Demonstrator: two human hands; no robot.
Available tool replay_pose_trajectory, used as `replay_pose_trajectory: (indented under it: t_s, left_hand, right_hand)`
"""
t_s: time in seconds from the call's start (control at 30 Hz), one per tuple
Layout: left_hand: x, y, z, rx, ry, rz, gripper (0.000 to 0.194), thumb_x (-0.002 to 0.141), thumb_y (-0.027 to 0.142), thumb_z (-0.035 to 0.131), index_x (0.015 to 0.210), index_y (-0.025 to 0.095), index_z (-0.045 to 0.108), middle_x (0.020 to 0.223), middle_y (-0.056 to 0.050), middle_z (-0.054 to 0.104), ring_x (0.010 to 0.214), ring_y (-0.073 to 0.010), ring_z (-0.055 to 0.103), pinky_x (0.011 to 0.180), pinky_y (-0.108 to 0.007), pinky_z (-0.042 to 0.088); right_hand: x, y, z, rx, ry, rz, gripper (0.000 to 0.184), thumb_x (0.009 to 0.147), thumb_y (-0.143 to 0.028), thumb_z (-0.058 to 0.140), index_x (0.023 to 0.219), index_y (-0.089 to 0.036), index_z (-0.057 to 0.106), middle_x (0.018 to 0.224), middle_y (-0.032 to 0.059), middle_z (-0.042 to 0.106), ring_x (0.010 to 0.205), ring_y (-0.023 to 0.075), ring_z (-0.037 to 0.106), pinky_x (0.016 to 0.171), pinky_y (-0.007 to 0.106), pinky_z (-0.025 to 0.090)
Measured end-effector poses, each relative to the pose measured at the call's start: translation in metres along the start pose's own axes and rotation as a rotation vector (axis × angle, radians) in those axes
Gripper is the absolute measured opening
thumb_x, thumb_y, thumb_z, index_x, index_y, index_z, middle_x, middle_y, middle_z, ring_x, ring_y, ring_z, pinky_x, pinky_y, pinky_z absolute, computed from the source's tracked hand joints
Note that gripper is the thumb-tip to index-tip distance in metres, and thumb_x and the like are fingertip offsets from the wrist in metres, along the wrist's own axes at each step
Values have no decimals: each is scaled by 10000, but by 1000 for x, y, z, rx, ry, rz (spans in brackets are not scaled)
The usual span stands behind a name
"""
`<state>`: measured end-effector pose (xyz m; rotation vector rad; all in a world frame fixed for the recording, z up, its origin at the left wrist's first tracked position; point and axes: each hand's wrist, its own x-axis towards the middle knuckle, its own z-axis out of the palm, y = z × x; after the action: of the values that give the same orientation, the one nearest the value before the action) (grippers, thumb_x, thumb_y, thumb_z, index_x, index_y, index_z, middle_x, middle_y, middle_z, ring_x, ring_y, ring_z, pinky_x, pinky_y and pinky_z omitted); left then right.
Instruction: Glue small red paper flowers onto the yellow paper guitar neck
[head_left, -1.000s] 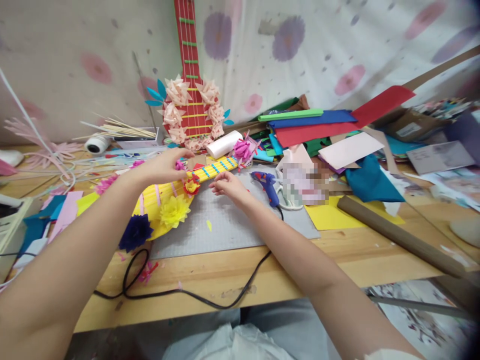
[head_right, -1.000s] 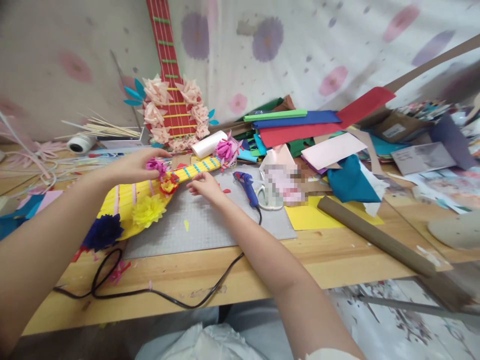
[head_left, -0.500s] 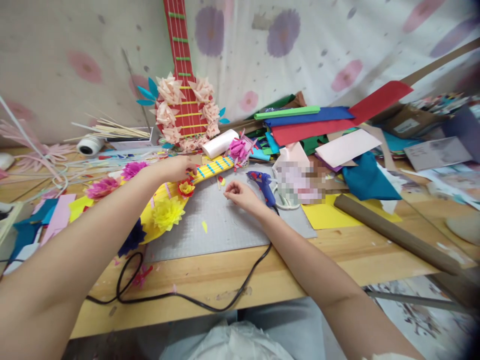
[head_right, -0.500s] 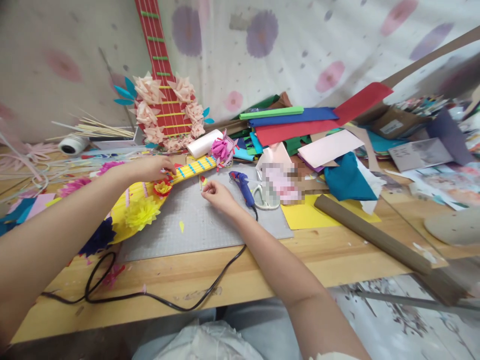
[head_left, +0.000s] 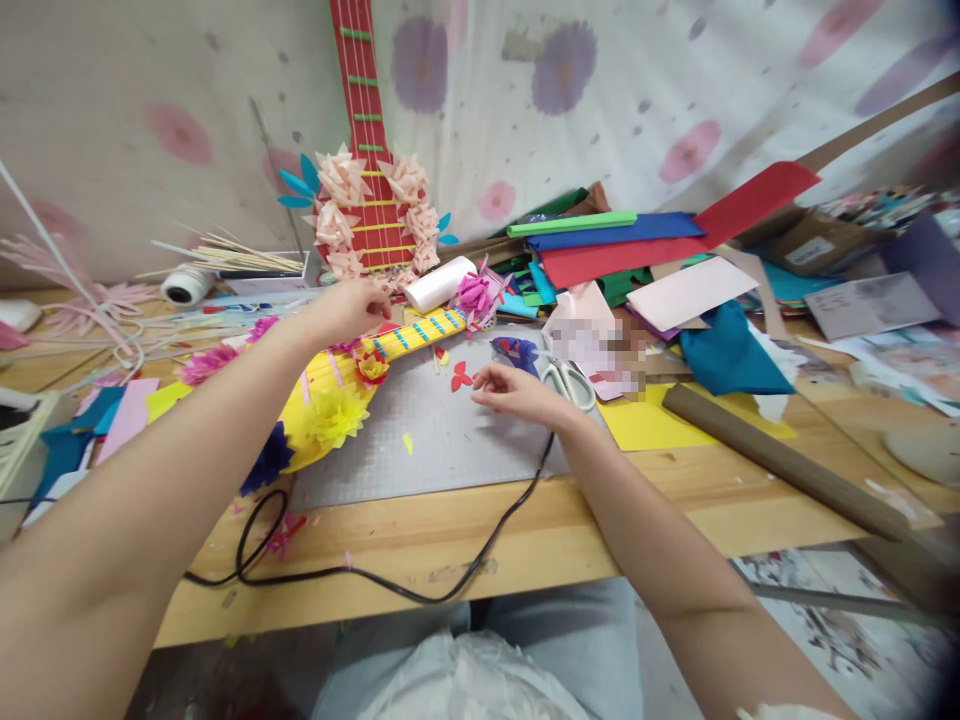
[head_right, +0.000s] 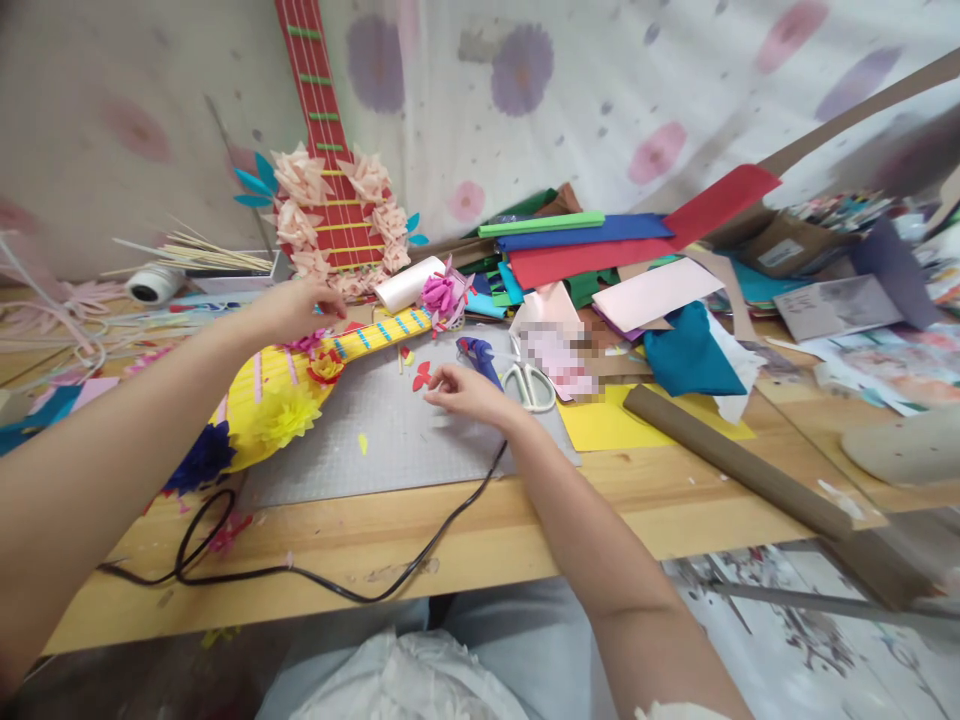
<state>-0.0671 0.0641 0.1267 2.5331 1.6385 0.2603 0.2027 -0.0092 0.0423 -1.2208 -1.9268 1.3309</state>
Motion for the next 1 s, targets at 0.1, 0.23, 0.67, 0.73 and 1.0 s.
replay_pose_trajectory:
  t_s: [0.1, 0.23, 0.67, 0.73, 1.0]
  left_hand:
    - [-4, 27, 0, -364, 254, -59, 91, 673, 187, 579, 745, 169, 632, 715, -18, 631, 686, -141, 579, 667, -263, 453]
    - [-13, 76, 17, -913, 309, -110, 90, 663, 173, 639, 716, 155, 569, 618, 5, 591, 619, -126, 604, 587, -247, 496]
    - [-41, 106, 137, -1569, 334, -502, 234, 655, 119, 680, 777, 145, 482, 728, -18, 628, 706, -166, 676, 512, -234, 540]
    - [-42, 103, 140, -1564, 346, -500, 225, 654, 135, 683, 788, 141, 503, 727, -16, 625, 713, -165, 675, 507, -234, 542]
    - [-42, 96, 142, -1519, 425, -459, 171, 663, 213, 673, 757, 140, 551, 753, -8, 626, 587, -125, 653, 470, -215, 521]
  right_hand:
    - [-20, -1, -30, -77, -136, 124, 309, 686, -451, 629, 812, -177, 560, 705, -3, 578, 604, 108, 528, 555, 243, 399]
    - [-39, 4, -63, -295, -45, 262, 361, 694, -538, 599, 730, -180, 559, 622, 2, 571, 567, 118, 521, 518, 242, 369]
    - [4, 38, -23, -534, 575, 70, 375, 742, -464, 599, 967, -165, 619, 936, 112, 656, 879, 247, 609, 759, 357, 461]
    - [8, 40, -19, -523, 611, 167, 353, 743, -466, 588, 917, -163, 637, 893, 120, 663, 865, 267, 619, 746, 367, 465]
    - [5, 43, -18, -208, 667, 202, 421, 701, -559, 571, 822, -162, 640, 728, 80, 649, 676, 216, 609, 652, 343, 470]
